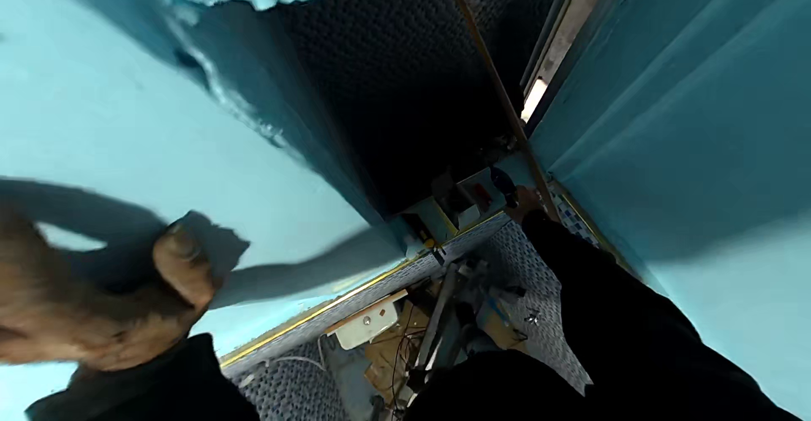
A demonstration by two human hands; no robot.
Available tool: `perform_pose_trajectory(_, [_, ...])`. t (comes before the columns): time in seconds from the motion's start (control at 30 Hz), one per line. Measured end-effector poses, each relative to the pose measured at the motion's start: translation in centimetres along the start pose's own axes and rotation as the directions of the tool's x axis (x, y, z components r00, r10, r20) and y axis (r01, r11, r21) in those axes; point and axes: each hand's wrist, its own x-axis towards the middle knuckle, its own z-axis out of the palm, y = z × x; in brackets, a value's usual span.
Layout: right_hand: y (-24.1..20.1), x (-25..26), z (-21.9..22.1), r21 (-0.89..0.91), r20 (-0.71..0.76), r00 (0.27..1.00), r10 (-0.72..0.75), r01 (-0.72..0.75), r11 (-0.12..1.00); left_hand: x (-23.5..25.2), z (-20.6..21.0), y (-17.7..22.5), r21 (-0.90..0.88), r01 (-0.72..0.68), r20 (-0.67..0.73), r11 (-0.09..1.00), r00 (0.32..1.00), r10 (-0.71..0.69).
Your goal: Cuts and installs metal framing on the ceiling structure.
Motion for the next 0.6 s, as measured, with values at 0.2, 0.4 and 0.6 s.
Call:
perform_pose_trajectory(0.2, [1.9, 2.7, 1.6, -0.021, 0.059, 0.995, -0.079, 0.080, 0.997, 0.6, -0.8, 1.6, -0.343, 0.102, 0.141, 0.934, 0.988, -0.057])
perform_pose_trajectory(0.4, [2.6, 2.7, -0.2, -0.122, 0.108, 0.985, -0.132, 0.145, 0.982, 1.8, -1.0, 3.5, -0.599, 0.371, 0.236, 0.709, 0.929, -0.287])
perform_pose_trajectory(0.6, [0.8, -5.5, -1.0, 0.086, 0.118, 0.948, -0.297, 0.288, 0.954, -0.7, -2.2, 0.7, -0.753, 0.571, 0.646, -0.326, 0.737, -0.200])
